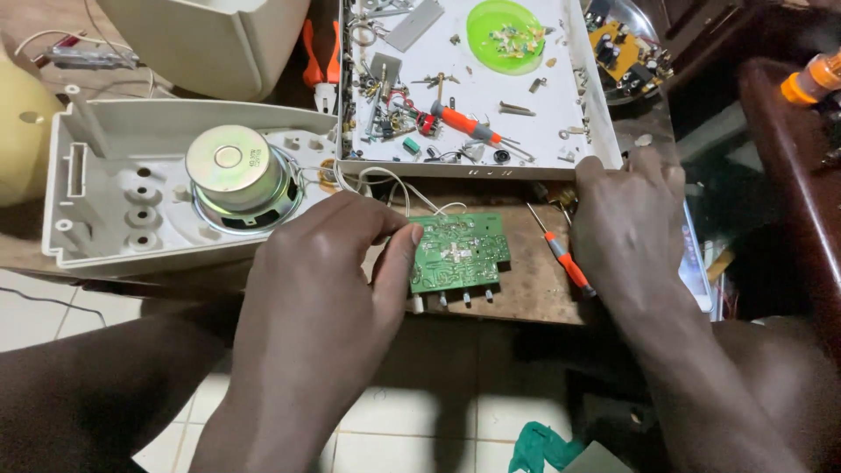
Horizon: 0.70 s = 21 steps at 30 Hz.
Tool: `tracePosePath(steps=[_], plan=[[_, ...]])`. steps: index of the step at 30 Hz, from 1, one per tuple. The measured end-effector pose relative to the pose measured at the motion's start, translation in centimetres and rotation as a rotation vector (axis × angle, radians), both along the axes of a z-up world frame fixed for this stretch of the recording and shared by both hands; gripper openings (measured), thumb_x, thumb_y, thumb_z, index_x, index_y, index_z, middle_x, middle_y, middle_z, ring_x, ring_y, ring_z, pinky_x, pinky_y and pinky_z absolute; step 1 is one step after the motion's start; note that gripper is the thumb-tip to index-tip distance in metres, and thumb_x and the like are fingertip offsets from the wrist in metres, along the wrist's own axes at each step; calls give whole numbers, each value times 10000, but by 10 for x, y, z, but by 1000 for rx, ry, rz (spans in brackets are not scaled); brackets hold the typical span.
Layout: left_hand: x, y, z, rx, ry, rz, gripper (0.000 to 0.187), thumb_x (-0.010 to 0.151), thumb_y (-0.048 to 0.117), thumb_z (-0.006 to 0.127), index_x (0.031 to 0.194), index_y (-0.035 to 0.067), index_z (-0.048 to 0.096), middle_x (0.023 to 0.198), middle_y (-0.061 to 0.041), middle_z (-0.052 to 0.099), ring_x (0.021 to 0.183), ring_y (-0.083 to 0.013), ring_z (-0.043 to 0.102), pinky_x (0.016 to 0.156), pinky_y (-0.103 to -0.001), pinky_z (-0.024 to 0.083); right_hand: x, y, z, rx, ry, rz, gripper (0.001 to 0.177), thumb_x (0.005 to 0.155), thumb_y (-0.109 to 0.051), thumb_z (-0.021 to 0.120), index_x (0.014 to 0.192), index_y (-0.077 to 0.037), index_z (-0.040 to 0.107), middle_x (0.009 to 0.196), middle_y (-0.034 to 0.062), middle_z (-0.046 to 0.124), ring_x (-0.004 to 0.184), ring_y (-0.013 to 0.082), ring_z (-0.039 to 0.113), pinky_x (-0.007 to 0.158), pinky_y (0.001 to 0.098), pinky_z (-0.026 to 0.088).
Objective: Repairing a circuit board by inspecting components with a screwdriver and using a desoldering pump to remove solder.
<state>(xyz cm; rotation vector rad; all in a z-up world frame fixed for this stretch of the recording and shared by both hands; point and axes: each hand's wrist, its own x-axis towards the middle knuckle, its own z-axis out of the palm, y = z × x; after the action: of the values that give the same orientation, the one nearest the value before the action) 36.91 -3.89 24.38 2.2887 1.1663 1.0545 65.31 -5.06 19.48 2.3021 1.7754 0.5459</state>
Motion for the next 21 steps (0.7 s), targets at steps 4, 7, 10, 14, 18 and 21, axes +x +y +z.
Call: tracePosePath(steps=[4, 7, 10, 14, 18, 21], plan=[[2, 0, -2, -2, 47, 10, 97, 940, 146, 714, 879, 73, 694, 797, -79, 688, 745, -322, 647, 621, -471, 461, -13, 7, 9, -50, 149, -112, 308, 959, -50, 584, 1252, -27, 675, 1003, 336, 671, 1082, 448, 563, 880, 494, 446], [3, -1, -4, -17, 72, 34, 117, 938, 171, 715, 854, 93, 690, 810, -67, 683, 744, -322, 646, 609, -476, 461, -5, 1, 5, -31, -46, 17, 273, 873, -51, 561, 1101, -75, 709, 734, 190, 736, 977, 384, 635, 888, 473, 444], [4, -1, -6, -30, 127, 52, 149, 948, 189, 715, 843, 92, 673, 801, -74, 663, 714, -352, 632, 534, -513, 435, 11, -6, -7, 56, -119, 90, 233, 748, -64, 564, 928, -66, 712, 686, 173, 672, 866, 378, 599, 774, 460, 457], [7, -3, -11, -16, 158, 38, 144, 937, 199, 722, 844, 100, 673, 813, -66, 675, 733, -338, 644, 576, -506, 475, 7, -15, -1, -7, -182, 37, 183, 746, -170, 591, 827, -151, 754, 773, 73, 720, 993, 323, 570, 739, 436, 437], [11, -3, -17, -14, 174, -19, 162, 930, 176, 720, 820, 76, 655, 818, -97, 652, 757, -356, 625, 610, -502, 469, 8, -24, -7, -68, -198, 5, 226, 778, -272, 573, 799, -187, 782, 796, 49, 752, 953, 308, 609, 744, 425, 441], [14, -4, -22, -38, 206, -42, 122, 910, 177, 717, 866, 73, 669, 868, -111, 657, 818, -370, 620, 655, -512, 481, 9, -34, -11, 1, -209, 72, 169, 748, -275, 602, 726, -188, 745, 744, 63, 721, 847, 316, 625, 691, 423, 448]])
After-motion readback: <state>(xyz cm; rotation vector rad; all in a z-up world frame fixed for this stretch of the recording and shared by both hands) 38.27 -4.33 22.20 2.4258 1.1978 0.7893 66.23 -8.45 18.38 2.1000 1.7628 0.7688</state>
